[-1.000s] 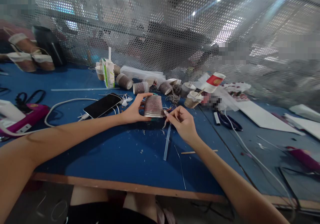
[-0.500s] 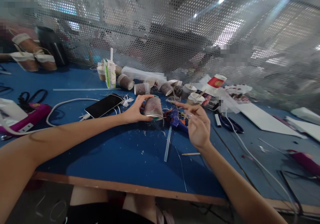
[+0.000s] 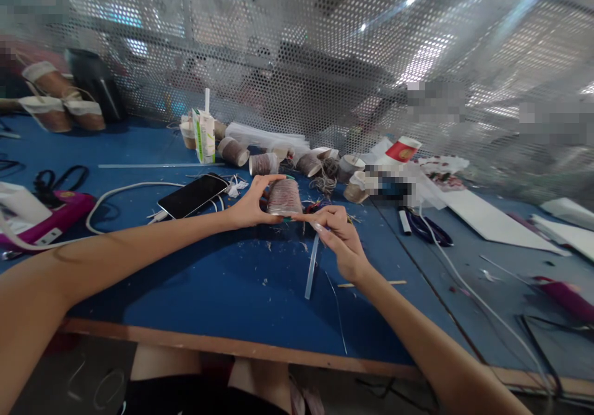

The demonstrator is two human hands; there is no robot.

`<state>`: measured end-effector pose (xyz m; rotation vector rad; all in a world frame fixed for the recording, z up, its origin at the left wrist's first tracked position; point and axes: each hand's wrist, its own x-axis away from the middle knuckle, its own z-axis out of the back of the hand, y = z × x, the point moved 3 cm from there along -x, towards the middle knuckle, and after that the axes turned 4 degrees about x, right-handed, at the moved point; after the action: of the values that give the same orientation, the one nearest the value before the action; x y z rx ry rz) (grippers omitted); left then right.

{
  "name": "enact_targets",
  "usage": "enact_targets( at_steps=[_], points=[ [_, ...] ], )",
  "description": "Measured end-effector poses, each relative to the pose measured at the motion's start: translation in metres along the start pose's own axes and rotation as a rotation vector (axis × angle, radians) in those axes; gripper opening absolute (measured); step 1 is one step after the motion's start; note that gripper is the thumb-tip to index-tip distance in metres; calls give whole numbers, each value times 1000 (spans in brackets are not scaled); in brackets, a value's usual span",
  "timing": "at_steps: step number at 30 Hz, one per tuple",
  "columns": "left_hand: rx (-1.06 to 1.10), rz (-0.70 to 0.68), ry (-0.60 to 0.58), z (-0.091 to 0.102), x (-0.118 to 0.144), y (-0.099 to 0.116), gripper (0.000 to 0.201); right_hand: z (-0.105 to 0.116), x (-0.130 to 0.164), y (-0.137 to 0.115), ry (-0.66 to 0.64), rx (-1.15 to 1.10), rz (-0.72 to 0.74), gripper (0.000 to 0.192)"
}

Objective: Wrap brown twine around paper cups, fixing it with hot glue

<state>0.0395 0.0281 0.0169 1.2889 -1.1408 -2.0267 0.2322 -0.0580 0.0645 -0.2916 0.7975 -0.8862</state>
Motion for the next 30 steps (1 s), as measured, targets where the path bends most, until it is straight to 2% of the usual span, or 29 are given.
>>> enact_targets(
  at_steps=[9, 20, 25, 28, 30],
  points=[
    [163, 13, -4, -2, 2, 0, 81, 6, 1, 17, 207, -227, -97, 44],
    [258, 7, 8, -1, 2, -2, 83, 12, -2, 25, 313, -396, -125, 43],
    [279, 13, 18, 0, 0, -5, 85, 15, -4, 28, 375, -354, -155, 43],
    [310, 6, 6, 0, 0, -5, 86, 16, -6, 32, 371, -327, -235, 46],
    [323, 6, 8, 0, -1, -5, 87, 18, -7, 36, 414, -309, -291, 45]
  ],
)
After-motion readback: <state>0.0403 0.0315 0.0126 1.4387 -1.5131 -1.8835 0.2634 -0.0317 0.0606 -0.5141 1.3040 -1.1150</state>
